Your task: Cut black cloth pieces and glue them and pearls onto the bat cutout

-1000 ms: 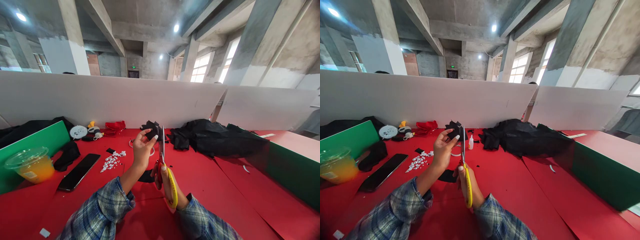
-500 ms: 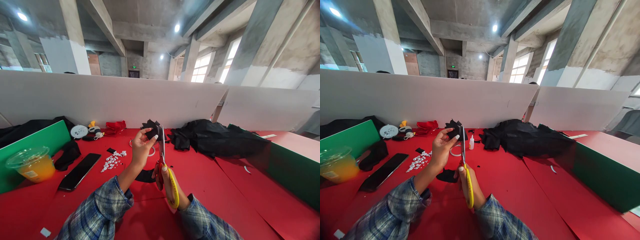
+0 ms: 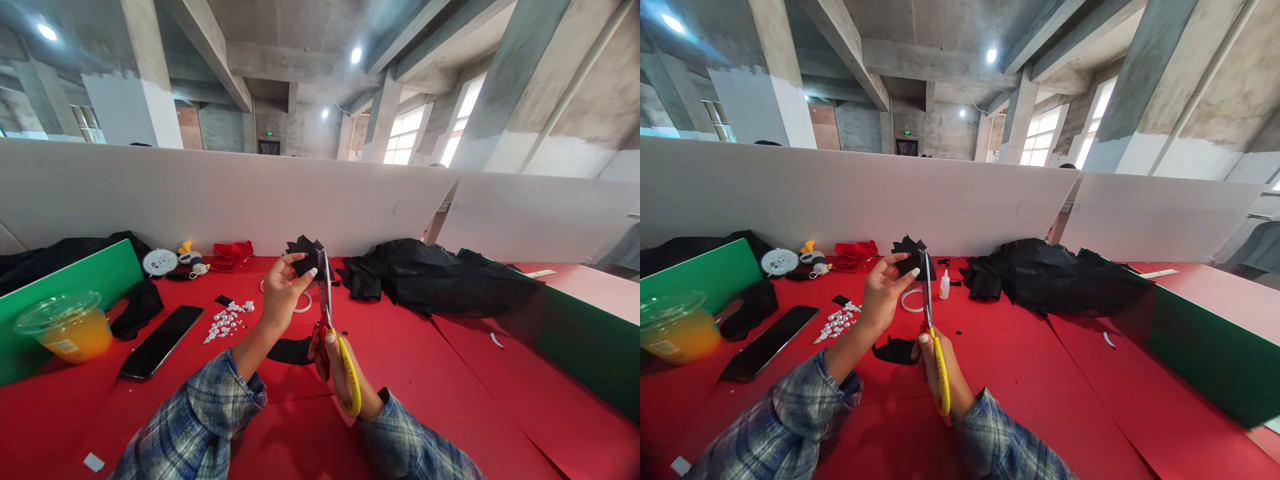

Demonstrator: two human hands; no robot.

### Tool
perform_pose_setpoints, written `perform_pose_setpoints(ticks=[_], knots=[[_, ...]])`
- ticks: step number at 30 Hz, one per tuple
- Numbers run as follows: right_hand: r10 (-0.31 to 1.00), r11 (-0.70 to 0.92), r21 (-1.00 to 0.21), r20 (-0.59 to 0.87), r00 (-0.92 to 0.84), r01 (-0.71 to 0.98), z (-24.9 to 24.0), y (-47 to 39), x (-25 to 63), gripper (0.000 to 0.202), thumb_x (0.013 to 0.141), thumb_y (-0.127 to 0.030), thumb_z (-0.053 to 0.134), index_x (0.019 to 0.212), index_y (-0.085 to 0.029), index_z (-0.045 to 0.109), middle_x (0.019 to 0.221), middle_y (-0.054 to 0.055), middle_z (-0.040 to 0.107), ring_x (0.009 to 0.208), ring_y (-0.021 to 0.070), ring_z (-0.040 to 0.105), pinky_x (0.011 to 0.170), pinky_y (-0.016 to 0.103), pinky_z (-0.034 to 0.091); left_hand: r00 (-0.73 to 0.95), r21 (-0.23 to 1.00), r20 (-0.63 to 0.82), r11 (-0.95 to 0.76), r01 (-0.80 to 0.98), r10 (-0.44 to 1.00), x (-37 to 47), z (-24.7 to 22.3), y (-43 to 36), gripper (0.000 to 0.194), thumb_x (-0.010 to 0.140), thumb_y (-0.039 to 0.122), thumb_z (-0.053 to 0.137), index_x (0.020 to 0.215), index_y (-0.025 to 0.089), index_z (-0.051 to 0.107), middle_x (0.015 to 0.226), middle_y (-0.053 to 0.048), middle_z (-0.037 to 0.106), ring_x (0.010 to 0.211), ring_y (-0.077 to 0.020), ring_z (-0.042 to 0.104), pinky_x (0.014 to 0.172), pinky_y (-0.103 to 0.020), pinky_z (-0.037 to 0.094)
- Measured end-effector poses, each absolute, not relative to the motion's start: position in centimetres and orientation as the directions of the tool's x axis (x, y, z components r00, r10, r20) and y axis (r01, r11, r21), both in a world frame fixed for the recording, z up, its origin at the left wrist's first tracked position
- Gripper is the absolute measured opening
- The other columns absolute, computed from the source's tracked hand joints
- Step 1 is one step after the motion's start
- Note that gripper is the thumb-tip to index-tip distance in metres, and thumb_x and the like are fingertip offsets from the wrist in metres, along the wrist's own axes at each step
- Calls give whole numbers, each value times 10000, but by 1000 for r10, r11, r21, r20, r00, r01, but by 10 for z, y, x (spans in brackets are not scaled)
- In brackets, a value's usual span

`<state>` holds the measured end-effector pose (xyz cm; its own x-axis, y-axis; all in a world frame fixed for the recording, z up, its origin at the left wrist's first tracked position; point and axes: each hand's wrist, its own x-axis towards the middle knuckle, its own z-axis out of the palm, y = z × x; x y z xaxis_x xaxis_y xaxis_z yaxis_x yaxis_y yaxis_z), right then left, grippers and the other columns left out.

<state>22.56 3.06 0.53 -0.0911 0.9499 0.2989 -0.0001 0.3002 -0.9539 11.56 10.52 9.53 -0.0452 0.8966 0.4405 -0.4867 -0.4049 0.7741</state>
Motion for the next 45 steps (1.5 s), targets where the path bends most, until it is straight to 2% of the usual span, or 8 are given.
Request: perform_pose_setpoints(ticks=[10,19,31,45], knots=[[962,260,-966,260,-78,-15,10,29,224,646,809,-794,347,718,-171,487,555,-42,444,346,43,305,348,194,221,-25,781,456,-413,-468,890,114,99,103,351,616,202,788,932,184,635,941,-38,678,831,-159,656,684,-286,597],[954,288,-957,284,-98,32,10,29,227,612,841,-767,330,709,-184,461,534,-51,416,370,53,305,369,202,223,1,781,482,-429,-454,876,111,104,101,344,634,209,782,941,184,628,934,-43,682,860,-176,665,688,-296,606],[966,253,-965,248,-74,69,11,28,226,661,778,-837,313,709,-194,448,544,-49,409,378,58,299,354,204,218,24,789,544,-501,-354,839,104,109,100,333,671,219,775,976,174,650,933,-52,702,888,-183,677,703,-286,620],[961,270,-961,266,-72,59,4,30,227,621,811,-796,339,697,-196,452,526,-53,408,363,58,300,340,198,216,36,797,573,-547,-256,818,99,114,100,328,676,230,770,982,182,665,1001,-77,706,906,-210,684,680,-288,621]])
